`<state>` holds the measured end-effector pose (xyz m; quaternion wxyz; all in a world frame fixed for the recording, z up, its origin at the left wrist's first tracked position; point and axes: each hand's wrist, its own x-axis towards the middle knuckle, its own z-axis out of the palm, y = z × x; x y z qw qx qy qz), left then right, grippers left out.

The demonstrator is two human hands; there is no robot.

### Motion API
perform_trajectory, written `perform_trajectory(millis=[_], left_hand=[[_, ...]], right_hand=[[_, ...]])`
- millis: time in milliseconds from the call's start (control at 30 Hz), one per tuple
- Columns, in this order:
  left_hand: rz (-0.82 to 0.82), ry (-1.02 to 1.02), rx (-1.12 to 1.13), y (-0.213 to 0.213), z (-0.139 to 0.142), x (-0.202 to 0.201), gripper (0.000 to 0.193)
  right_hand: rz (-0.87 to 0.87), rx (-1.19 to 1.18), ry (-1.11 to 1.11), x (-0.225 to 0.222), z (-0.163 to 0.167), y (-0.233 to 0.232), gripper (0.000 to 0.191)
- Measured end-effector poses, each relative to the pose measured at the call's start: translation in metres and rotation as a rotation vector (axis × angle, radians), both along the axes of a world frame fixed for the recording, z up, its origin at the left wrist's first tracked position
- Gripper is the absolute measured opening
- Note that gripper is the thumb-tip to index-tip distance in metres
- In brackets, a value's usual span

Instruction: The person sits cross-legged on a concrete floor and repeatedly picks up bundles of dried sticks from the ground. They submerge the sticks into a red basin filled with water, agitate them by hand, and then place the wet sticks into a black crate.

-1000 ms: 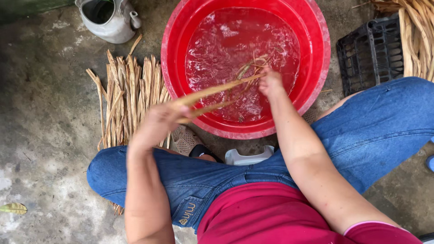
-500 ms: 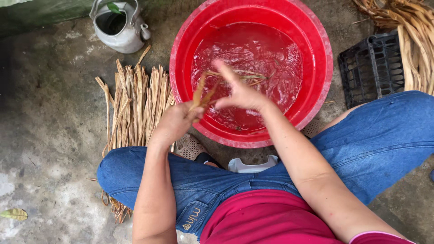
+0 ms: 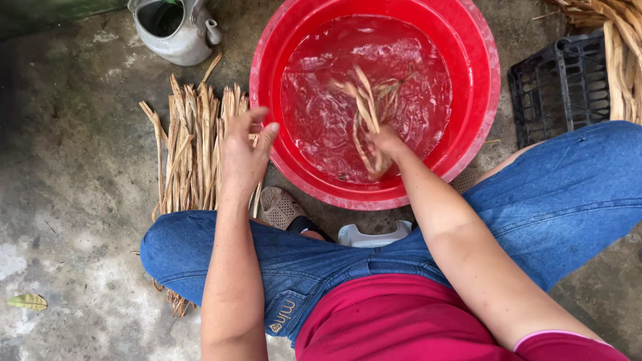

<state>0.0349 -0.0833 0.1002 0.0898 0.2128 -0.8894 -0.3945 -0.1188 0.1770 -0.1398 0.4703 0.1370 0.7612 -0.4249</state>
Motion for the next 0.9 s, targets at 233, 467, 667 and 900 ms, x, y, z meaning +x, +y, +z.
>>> perform_trajectory(millis=[233,467,667,900], left_hand=[[-0.179,-0.236,0.22,0.031,-0.058,-0.018,0.038],[-0.152,-0.182,0.526,0.061,-0.109,-0.056,0.073],[-0.199,-0.18,0.752,0.086,-0.133,-0.067,0.083],[-0.138,-0.277,0.718,0.098,-0.144,-0.068,0.057]], right_hand=[[-0.151,-0.114,-0.003,0.001,0.014,-0.01,0.024],[-0.419,-0.669,0.152,0.013,0.107,-0.064,0.031],[-0.369,-0.685,0.436,0.031,0.105,-0.076,0.024],[-0.511,-0.772,0.09,0.016,0.076,-0.069,0.022]])
